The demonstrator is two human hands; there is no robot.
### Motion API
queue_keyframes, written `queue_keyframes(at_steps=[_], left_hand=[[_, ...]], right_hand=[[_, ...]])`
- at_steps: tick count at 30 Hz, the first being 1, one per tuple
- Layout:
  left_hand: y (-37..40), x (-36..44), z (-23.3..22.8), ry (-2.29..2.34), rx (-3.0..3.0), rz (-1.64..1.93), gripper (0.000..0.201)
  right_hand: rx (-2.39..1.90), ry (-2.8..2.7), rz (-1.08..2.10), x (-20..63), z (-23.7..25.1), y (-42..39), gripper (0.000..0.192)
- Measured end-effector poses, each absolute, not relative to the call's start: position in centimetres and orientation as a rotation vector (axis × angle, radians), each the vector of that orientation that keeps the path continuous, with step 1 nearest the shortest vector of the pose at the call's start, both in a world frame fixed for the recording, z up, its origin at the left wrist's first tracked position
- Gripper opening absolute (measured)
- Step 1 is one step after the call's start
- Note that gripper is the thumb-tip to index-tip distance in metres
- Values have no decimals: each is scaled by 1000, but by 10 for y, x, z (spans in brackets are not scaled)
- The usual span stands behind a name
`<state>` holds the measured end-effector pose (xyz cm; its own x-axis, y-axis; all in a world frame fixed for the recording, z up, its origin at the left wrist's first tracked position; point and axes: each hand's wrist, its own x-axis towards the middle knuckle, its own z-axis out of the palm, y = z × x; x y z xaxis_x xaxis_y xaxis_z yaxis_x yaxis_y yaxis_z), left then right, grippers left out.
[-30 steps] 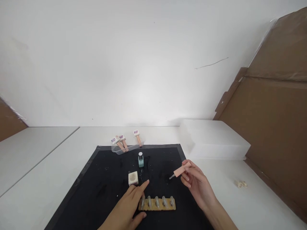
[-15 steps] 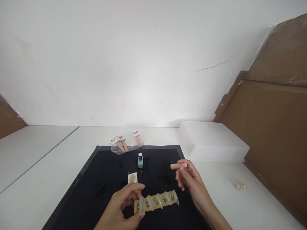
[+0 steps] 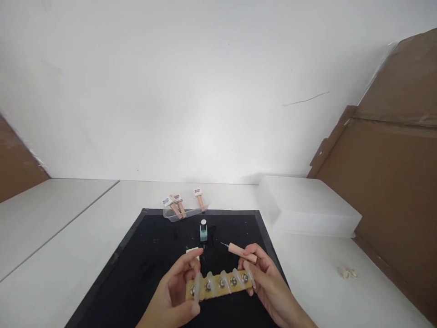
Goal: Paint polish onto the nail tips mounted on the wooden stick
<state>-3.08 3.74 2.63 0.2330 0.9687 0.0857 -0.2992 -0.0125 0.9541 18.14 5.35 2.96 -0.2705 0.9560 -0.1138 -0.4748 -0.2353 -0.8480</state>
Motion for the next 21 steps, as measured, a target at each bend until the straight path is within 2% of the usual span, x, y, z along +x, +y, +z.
queue_keyframes(at_steps=[6, 12, 14, 16, 21], left_hand=[[32, -22, 31, 738, 807, 1125, 67], [33, -9, 9, 505, 834, 1001, 74], [32, -6, 6, 571, 909, 970, 52], [30, -5, 8, 623, 1000, 932, 40], [27, -10, 12, 736, 1067, 904, 35]], right_hand=[[-857, -697, 1686, 168, 22, 51, 33], [-822, -711, 1625, 155, 8, 45, 35], [-785, -785, 1613, 150, 6, 41, 35], [-796, -874, 1582, 148, 6, 38, 33], [-939, -1034, 1316, 162, 12, 37, 27]])
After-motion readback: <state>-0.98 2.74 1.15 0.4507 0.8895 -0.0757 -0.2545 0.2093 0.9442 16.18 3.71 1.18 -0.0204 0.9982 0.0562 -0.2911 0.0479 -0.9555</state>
